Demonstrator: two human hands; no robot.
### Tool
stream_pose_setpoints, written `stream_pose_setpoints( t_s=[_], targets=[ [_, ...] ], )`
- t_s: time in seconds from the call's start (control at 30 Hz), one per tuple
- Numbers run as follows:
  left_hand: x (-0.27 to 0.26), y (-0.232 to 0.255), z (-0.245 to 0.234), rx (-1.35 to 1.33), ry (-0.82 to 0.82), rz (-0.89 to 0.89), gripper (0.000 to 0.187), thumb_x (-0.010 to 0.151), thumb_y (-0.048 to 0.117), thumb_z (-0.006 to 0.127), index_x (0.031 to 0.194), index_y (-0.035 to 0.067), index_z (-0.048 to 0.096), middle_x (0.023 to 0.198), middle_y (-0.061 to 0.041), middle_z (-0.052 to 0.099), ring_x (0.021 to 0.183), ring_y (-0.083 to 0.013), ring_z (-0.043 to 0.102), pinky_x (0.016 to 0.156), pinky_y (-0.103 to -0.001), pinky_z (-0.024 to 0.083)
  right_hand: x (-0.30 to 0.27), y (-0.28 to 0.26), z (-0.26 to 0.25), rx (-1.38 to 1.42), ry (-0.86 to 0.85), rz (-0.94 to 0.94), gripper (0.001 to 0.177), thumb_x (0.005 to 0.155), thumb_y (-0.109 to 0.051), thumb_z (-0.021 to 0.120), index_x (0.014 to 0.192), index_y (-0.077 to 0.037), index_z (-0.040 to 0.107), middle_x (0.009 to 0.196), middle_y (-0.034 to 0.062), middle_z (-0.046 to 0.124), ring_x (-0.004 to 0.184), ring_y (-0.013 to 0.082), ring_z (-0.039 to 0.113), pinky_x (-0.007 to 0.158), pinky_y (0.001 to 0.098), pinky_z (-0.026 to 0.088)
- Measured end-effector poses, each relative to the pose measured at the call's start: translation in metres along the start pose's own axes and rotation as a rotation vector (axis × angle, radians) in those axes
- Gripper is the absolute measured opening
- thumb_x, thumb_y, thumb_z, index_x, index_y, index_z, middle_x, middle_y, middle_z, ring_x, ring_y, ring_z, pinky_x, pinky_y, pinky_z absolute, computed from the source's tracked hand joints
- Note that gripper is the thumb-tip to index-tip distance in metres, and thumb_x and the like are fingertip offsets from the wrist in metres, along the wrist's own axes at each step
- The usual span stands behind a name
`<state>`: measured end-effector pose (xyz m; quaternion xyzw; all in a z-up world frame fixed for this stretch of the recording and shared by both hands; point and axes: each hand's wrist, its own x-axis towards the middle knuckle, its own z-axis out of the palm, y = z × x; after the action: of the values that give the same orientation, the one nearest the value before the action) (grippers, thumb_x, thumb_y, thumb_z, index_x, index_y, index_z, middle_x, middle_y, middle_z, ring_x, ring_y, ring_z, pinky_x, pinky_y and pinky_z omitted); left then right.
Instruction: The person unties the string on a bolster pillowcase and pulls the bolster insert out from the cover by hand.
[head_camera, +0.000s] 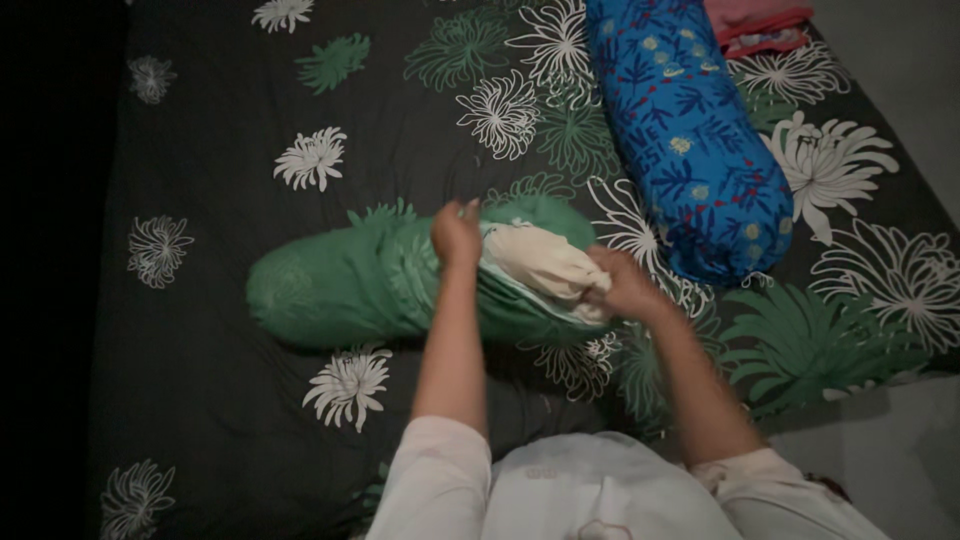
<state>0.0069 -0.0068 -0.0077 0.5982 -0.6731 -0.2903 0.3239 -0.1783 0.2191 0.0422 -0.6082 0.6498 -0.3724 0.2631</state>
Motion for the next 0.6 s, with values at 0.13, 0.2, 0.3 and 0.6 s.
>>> stream_pose_setpoints(
  t_s=[0.13, 0.2, 0.3, 0.6],
  targets=[
    [-0.018, -0.027, 0.005, 0.020, -0.042, -0.230, 0.036, 0.091, 0.040, 0.071, 0.102, 0.006, 0.072, 0.104, -0.023, 0.069, 0.097, -0.0480, 0.063, 0.077, -0.058, 0.049, 0.004, -0.015, -0.008, 0.185, -0.016, 0.056, 0.040, 0.072, -0.005, 0.078, 0.111, -0.004, 0.074, 0.100, 0.0103, 0.074, 0.093, 0.0170, 0.069, 0.084, 0.0328, 0.056],
    [-0.035, -0.044, -0.001, 0.061, -0.019, -0.032, 0.039, 0.093, 0.040, 0.070, 0.107, 0.003, 0.067, 0.106, -0.024, 0.068, 0.096, -0.0465, 0.064, 0.081, -0.055, 0.050, 0.014, -0.023, -0.006, 0.208, 0.041, 0.160, 0.041, 0.076, -0.009, 0.078, 0.116, -0.005, 0.072, 0.101, 0.0088, 0.076, 0.091, 0.0140, 0.070, 0.081, 0.0314, 0.057],
    [-0.069, -0.046, -0.002, -0.064, 0.143, 0.288, 0.036, 0.094, 0.031, 0.065, 0.117, 0.003, 0.064, 0.113, -0.022, 0.065, 0.103, -0.0437, 0.062, 0.089, -0.052, 0.049, 0.041, -0.027, -0.010, 0.122, 0.128, 0.279, 0.047, 0.081, -0.018, 0.079, 0.125, -0.009, 0.067, 0.101, 0.0072, 0.077, 0.085, 0.0136, 0.070, 0.075, 0.0334, 0.057],
    [-0.162, 0.035, -0.004, -0.014, -0.044, 0.881, 0.020, 0.091, 0.027, 0.067, 0.102, 0.010, 0.065, 0.093, -0.009, 0.065, 0.090, -0.0302, 0.062, 0.081, -0.049, 0.043, 0.112, 0.012, -0.006, -0.142, 0.265, 0.141, 0.045, 0.084, -0.029, 0.082, 0.120, -0.005, 0.069, 0.107, 0.0169, 0.076, 0.096, 0.0294, 0.073, 0.081, 0.0400, 0.055]
  ],
)
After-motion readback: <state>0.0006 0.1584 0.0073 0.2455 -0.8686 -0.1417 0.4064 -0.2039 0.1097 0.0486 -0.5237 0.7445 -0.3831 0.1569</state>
